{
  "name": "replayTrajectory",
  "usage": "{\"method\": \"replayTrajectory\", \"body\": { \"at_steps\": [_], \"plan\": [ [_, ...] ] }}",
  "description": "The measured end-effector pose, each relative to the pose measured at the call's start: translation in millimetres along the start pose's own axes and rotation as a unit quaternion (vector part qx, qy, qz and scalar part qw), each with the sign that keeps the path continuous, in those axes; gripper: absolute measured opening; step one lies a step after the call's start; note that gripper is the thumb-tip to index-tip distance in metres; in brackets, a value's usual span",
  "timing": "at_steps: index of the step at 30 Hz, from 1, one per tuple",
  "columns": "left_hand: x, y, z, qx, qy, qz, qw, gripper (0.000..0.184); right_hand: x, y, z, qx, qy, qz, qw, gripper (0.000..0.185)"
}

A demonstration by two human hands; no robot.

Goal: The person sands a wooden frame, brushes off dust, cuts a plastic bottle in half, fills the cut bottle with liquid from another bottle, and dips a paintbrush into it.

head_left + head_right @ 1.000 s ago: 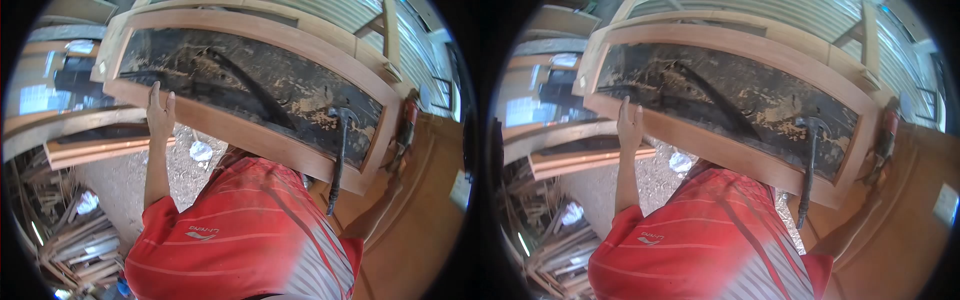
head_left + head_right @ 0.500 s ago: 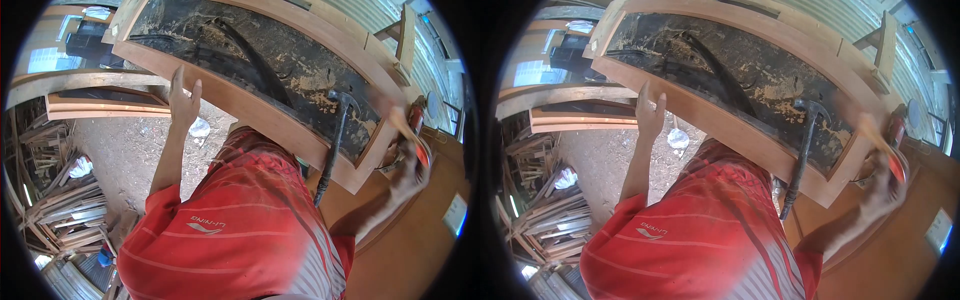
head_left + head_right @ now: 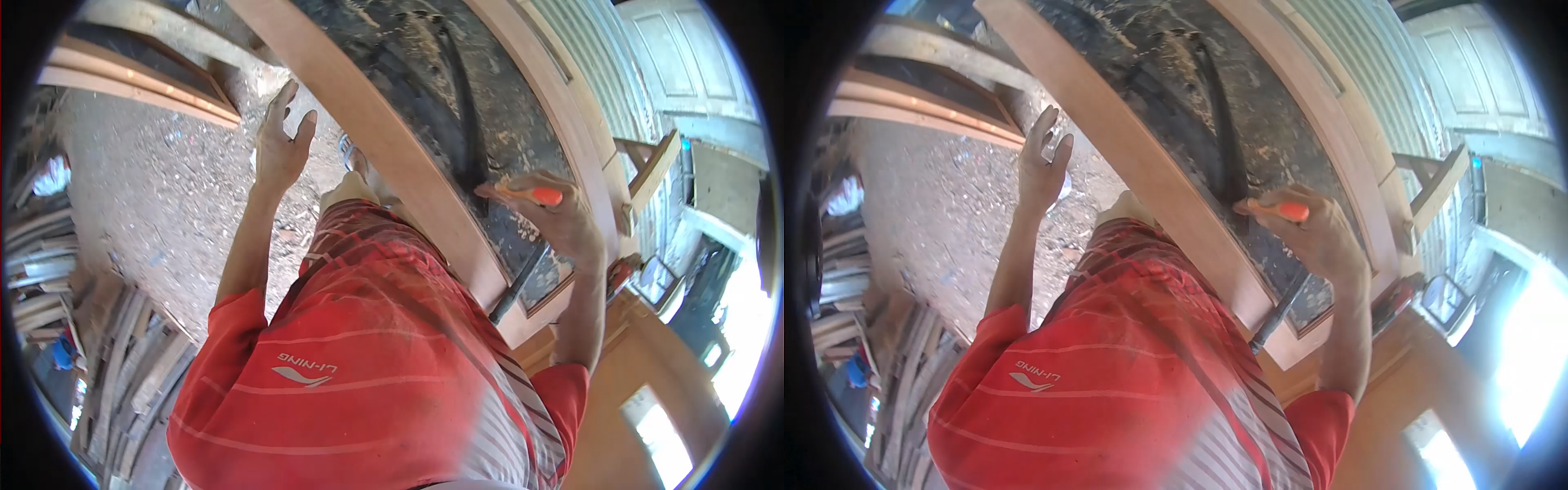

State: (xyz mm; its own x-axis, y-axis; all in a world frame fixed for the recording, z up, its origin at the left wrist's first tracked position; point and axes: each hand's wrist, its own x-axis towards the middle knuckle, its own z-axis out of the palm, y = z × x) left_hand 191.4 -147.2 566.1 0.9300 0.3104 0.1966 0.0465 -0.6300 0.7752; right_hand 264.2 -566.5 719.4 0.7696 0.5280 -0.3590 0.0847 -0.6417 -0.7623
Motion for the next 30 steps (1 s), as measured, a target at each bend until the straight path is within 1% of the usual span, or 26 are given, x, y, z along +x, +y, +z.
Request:
{"method": "replayTrajectory", "body": {
  "at_steps": [1, 3, 5, 7, 8, 9, 10, 11, 13, 14, 16, 17, 18, 19, 22, 23, 24, 25, 26, 29, 30],
  "plan": [
    [-0.5, -8.0, -1.9, -0.034, 0.003, -0.009, 0.999, 0.06, 11.1, -4.2, -7.8, -0.021, -0.057, 0.017, 0.998, 0.028],
    [3.0, -14.5, -5.9, -0.047, 0.01, -0.032, 0.998, 0.059, 39.1, -18.7, -21.8, -0.066, -0.169, 0.053, 0.982, 0.031],
    [9.2, -27.0, -4.1, -0.078, 0.016, -0.053, 0.995, 0.059, 89.4, -50.8, -11.7, -0.156, -0.234, 0.088, 0.956, 0.03],
    [18.1, -37.9, 2.6, -0.113, 0.036, -0.054, 0.991, 0.058, 149.0, -65.3, 2.3, -0.22, -0.293, 0.115, 0.923, 0.029],
    [24.0, -39.5, 4.5, -0.126, 0.039, -0.062, 0.989, 0.057, 175.9, -60.6, 10.9, -0.285, -0.247, 0.008, 0.926, 0.028],
    [31.1, -41.3, 6.2, -0.139, 0.045, -0.068, 0.987, 0.057, 196.7, -56.8, 18.6, -0.345, -0.197, -0.102, 0.912, 0.028],
    [38.4, -44.2, 7.8, -0.129, 0.053, -0.045, 0.989, 0.057, 211.2, -73.3, 22.8, -0.203, -0.153, -0.116, 0.96, 0.029],
    [45.1, -43.2, 6.5, -0.159, 0.051, -0.072, 0.983, 0.058, 223.5, -91.9, 21.9, -0.057, -0.103, -0.126, 0.985, 0.029],
    [57.5, -40.7, 4.4, -0.218, 0.046, -0.121, 0.967, 0.06, 235.5, -104.2, 12.7, -0.048, -0.04, -0.141, 0.988, 0.02],
    [61.3, -44.2, 2.7, -0.216, 0.046, -0.114, 0.969, 0.068, 241.8, -108.2, 7.9, -0.045, -0.007, -0.152, 0.987, 0.017],
    [72.9, -48.3, 2.3, -0.25, 0.026, -0.137, 0.958, 0.077, 227.2, -103.2, -11.9, -0.136, -0.141, -0.074, 0.978, 0.016],
    [76.9, -50.2, 2.4, -0.266, 0.018, -0.151, 0.952, 0.082, 216.4, -100.6, -18.9, -0.18, -0.208, -0.034, 0.961, 0.016],
    [79.5, -52.0, 2.7, -0.274, 0.008, -0.166, 0.947, 0.085, 206.4, -100.2, -19.2, -0.195, -0.278, 0.053, 0.939, 0.024],
    [80.5, -52.5, 2.8, -0.281, -0.003, -0.181, 0.943, 0.089, 202.0, -96.5, -16.2, -0.206, -0.343, 0.139, 0.906, 0.032],
    [82.5, -51.5, -2.7, -0.313, -0.026, -0.212, 0.925, 0.098, 211.4, -70.2, 15.3, -0.219, -0.27, 0.122, 0.93, 0.027],
    [83.3, -51.2, -3.4, -0.327, -0.034, -0.219, 0.919, 0.101, 215.9, -74.5, 22.1, -0.121, -0.2, 0.067, 0.97, 0.024],
    [83.9, -56.4, -1.8, -0.33, -0.046, -0.236, 0.913, 0.103, 225.1, -83.1, 26.9, -0.022, -0.126, 0.007, 0.992, 0.022],
    [82.4, -64.0, -0.4, -0.333, -0.059, -0.253, 0.906, 0.105, 233.5, -89.8, 27.1, 0.076, -0.049, -0.05, 0.995, 0.02],
    [82.4, -68.6, -0.7, -0.337, -0.072, -0.269, 0.899, 0.107, 241.1, -92.2, 20.9, -0.065, 0.036, -0.211, 0.975, 0.02],
    [87.5, -69.9, -3.8, -0.323, -0.083, -0.248, 0.91, 0.113, 208.0, -92.4, 6.3, -0.102, -0.033, -0.17, 0.98, 0.022],
    [90.2, -73.6, -3.3, -0.33, -0.093, -0.235, 0.91, 0.112, 200.8, -86.7, 12.2, -0.127, -0.027, -0.259, 0.957, 0.029]
  ]
}}
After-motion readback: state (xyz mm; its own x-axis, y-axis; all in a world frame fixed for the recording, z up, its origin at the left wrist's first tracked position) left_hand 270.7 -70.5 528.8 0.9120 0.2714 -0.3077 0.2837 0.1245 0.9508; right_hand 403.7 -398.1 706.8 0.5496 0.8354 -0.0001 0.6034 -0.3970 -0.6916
